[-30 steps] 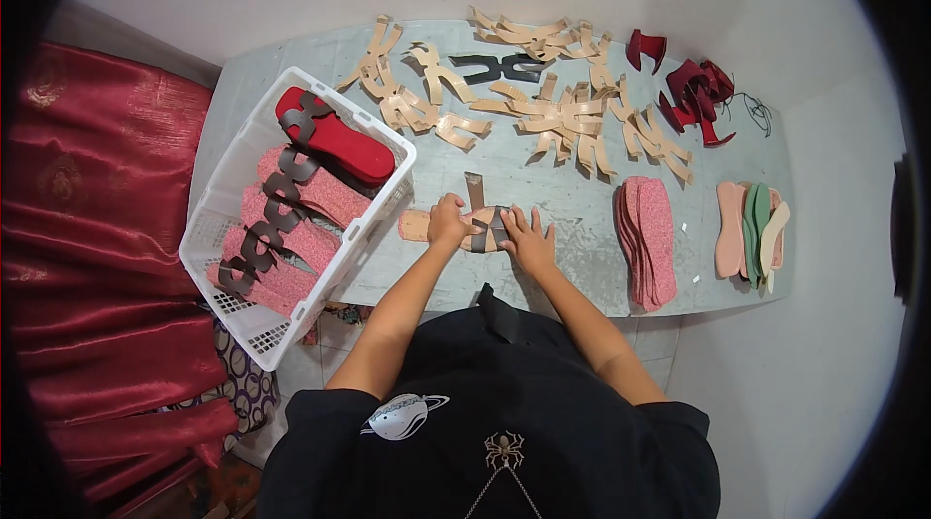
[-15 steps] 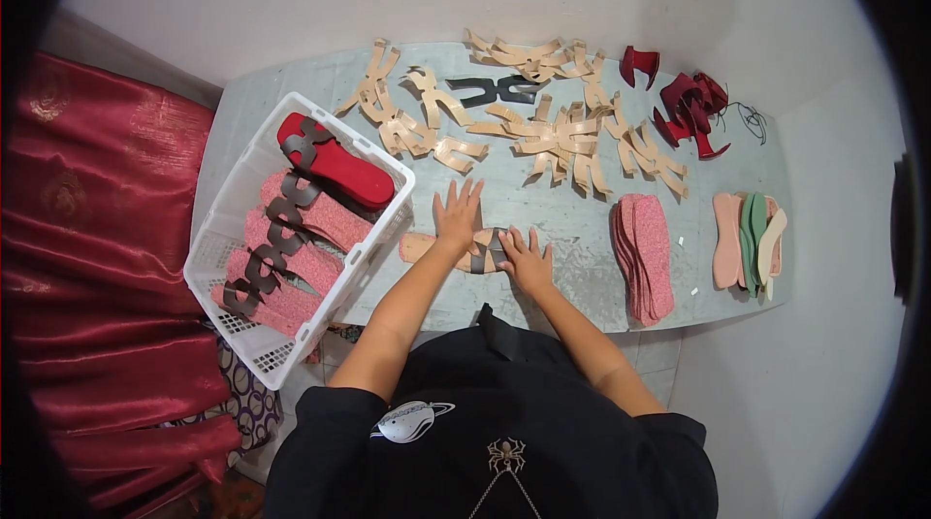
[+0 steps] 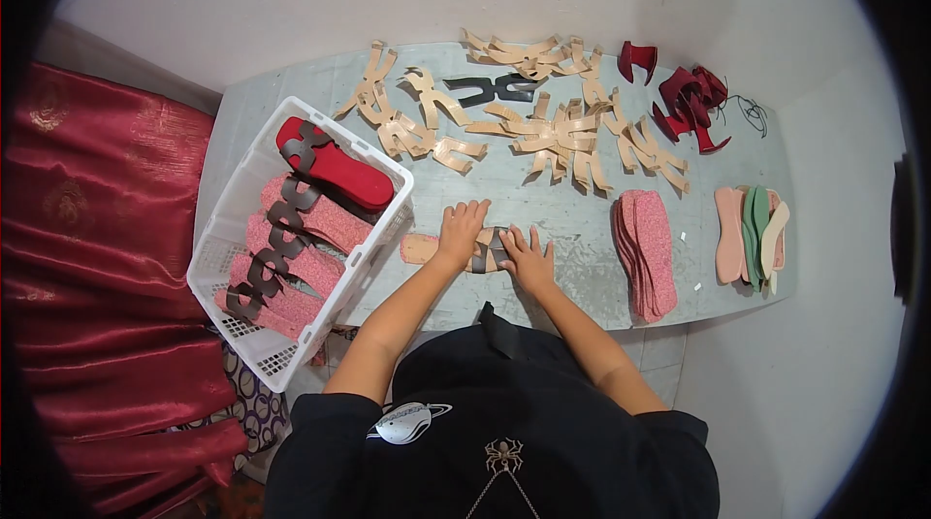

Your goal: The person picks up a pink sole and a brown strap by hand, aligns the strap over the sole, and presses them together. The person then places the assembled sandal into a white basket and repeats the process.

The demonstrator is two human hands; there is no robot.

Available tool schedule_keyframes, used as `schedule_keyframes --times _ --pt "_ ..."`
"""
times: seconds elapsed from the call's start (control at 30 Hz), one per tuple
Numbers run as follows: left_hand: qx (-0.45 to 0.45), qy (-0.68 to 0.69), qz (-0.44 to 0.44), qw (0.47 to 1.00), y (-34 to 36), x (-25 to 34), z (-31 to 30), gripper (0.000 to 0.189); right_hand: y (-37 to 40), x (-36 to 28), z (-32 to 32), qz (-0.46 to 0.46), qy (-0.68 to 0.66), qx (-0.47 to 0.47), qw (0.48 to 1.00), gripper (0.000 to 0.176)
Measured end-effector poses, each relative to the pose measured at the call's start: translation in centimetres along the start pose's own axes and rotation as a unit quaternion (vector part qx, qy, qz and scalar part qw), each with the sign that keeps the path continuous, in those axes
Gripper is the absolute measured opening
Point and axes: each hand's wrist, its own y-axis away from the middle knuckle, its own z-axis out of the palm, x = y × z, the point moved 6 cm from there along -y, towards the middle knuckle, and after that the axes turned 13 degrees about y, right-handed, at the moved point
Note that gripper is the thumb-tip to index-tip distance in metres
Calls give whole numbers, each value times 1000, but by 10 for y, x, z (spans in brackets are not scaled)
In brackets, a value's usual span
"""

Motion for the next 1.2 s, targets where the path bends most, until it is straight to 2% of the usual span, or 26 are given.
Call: schedule_keyframes --times 0.07,0.1,0.17,0.3,0.37,0.5,0.57,0.67,0.77,0.9,1.07,1.2 --pt "-16 3 17 1000 2 -1 4 77 0 0 -1 1 0 3 1000 66" --pt "-15 3 18 1000 3 -3 7 77 0 0 -1 1 -2 -2 1000 66" --pt "-61 0 -7 998 4 -12 19 57 0 0 0 0 -4 -6 1000 65" --pt "-56 27 -20 998 10 -14 19 43 0 0 1 1 -5 2 1000 65" --pt "-9 48 -1 999 12 -5 6 30 0 0 0 1 -4 3 1000 65" --pt "46 128 28 990 17 -6 1 31 1 0 -1 1 -3 4 1000 66" --pt "1 198 -34 980 19 -14 12 35 0 0 0 1 -5 4 1000 66" --pt "-15 219 -55 974 21 -19 18 41 0 0 1 0 -6 9 1000 66" --pt "-17 227 -48 973 22 -18 18 32 1 0 -1 1 -3 10 1000 66" --pt "-28 228 -42 972 24 -21 21 36 1 -1 -3 6 -6 -4 1000 66" --pt "8 209 53 976 37 -17 19 36 0 -1 0 7 -2 -12 1000 66" --pt "-21 194 70 978 40 -12 12 44 0 0 0 7 -3 -7 1000 66"
